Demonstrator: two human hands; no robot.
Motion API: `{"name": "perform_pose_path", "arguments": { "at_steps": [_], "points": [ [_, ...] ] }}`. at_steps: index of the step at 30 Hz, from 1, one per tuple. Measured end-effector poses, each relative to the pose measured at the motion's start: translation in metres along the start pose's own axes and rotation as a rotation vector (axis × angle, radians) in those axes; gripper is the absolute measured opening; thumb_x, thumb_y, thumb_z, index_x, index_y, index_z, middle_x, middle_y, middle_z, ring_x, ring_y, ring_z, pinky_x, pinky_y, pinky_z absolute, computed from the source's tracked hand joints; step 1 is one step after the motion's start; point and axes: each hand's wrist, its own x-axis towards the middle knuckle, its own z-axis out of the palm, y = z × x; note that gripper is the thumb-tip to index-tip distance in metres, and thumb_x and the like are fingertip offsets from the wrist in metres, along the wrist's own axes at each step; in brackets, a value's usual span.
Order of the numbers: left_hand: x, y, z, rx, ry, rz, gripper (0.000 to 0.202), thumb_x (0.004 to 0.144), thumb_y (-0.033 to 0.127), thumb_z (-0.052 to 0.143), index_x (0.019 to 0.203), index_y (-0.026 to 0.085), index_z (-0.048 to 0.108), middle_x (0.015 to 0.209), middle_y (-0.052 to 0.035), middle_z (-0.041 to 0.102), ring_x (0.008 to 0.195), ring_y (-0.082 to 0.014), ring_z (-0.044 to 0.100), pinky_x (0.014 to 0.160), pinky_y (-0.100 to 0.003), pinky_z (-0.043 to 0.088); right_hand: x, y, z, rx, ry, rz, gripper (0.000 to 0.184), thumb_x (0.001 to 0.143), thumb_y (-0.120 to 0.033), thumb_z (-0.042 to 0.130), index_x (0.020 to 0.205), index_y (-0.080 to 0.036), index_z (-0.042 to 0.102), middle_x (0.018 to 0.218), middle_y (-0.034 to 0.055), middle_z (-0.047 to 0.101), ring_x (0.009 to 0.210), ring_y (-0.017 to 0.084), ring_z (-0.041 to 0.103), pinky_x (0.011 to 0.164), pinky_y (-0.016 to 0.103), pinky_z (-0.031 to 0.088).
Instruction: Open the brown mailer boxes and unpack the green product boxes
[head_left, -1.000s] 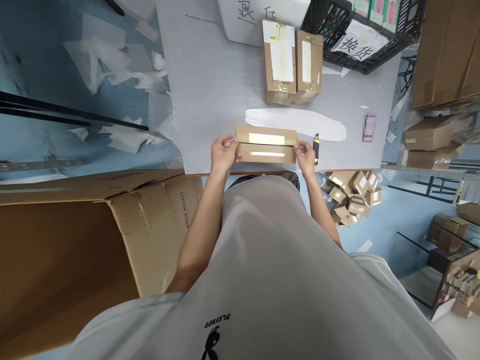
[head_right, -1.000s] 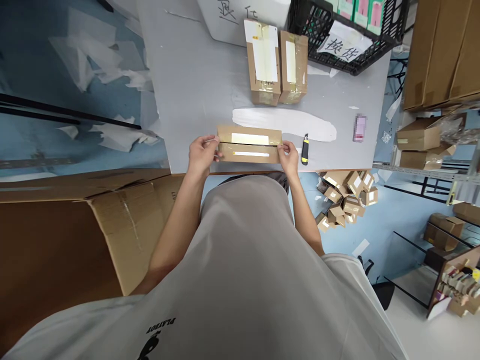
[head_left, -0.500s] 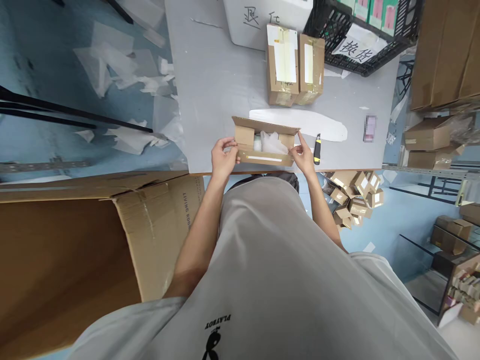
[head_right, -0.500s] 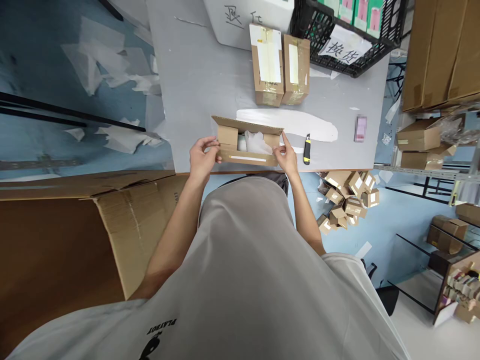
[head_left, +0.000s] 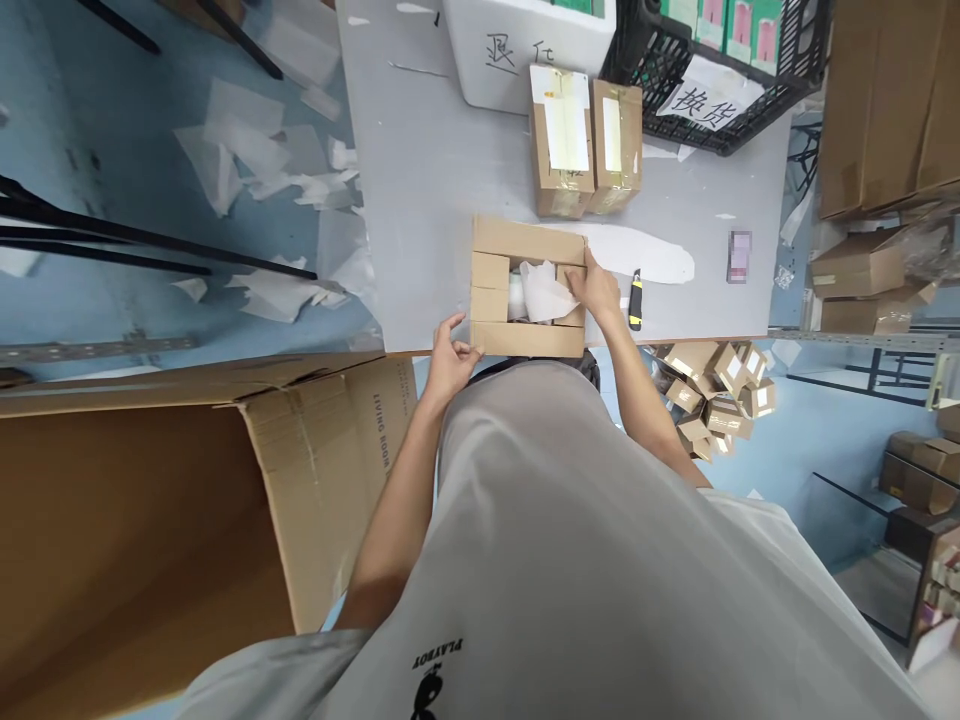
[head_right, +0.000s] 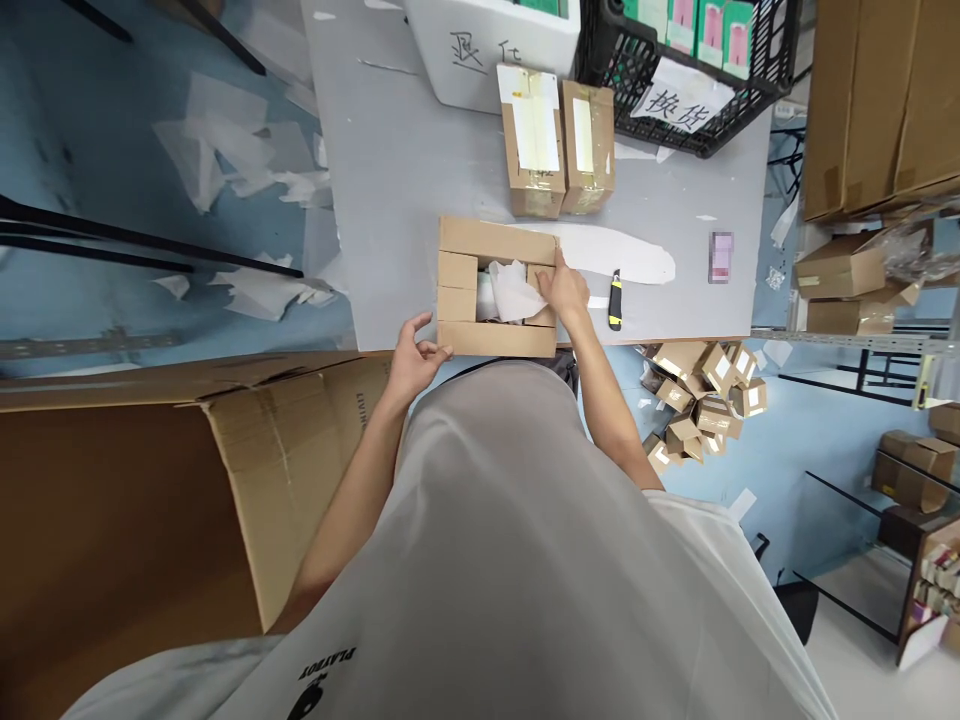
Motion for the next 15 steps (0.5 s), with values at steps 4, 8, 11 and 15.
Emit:
{"name": "perform_pose_path", "arguments": {
  "at_steps": [4, 8, 11, 15],
  "points": [
    [0.008, -0.002, 0.010, 0.109, 0.041, -0.049, 0.088, 0.084, 0.021, 0.082, 0.169, 0.025, 0.060, 0.172, -0.0237, 0.065, 0.086, -0.0184, 0.078, 0.100, -0.043, 0.070, 0.006, -0.016, 0.000, -0.097, -0.025, 0.024, 0.099, 0.116, -0.046, 0.073, 0.194, -0.008, 0.024, 0.154, 0.0316, 0.080, 0.150, 0.046, 0.075, 0.125, 0.058, 0.059],
    [0.013, 0.017, 0.013, 0.270, 0.028, -0.062, 0.102, 0.088, 0.015, 0.080, 0.184, 0.031, 0.048, 0.177, -0.0184, 0.065, 0.102, -0.0258, 0.085, 0.122, -0.054, 0.065, -0.001, -0.036, 0.009, -0.202, -0.059, 0.051, 0.118, 0.110, -0.048, 0.084, 0.191, 0.006, 0.018, 0.163, 0.0422, 0.068, 0.157, 0.044, 0.071, 0.131, 0.051, 0.058],
    [0.011, 0.028, 0.005, 0.366, -0.064, -0.115, 0.106, 0.095, 0.014, 0.079, 0.190, 0.029, 0.037, 0.180, -0.0179, 0.065, 0.110, -0.0279, 0.088, 0.131, -0.056, 0.059, -0.008, -0.039, 0.009, -0.198, -0.078, 0.067, 0.115, 0.111, -0.047, 0.081, 0.191, 0.006, 0.018, 0.168, 0.0426, 0.063, 0.158, 0.045, 0.069, 0.132, 0.053, 0.058],
    [0.004, 0.036, -0.012, 0.486, -0.124, -0.087, 0.106, 0.097, 0.019, 0.085, 0.191, 0.020, 0.036, 0.182, -0.0264, 0.059, 0.132, -0.0380, 0.085, 0.134, -0.059, 0.057, -0.025, -0.012, 0.003, -0.061, -0.046, -0.002, 0.080, 0.120, -0.046, 0.061, 0.187, -0.009, 0.040, 0.164, 0.0314, 0.068, 0.148, 0.045, 0.075, 0.126, 0.059, 0.062]
  ]
}}
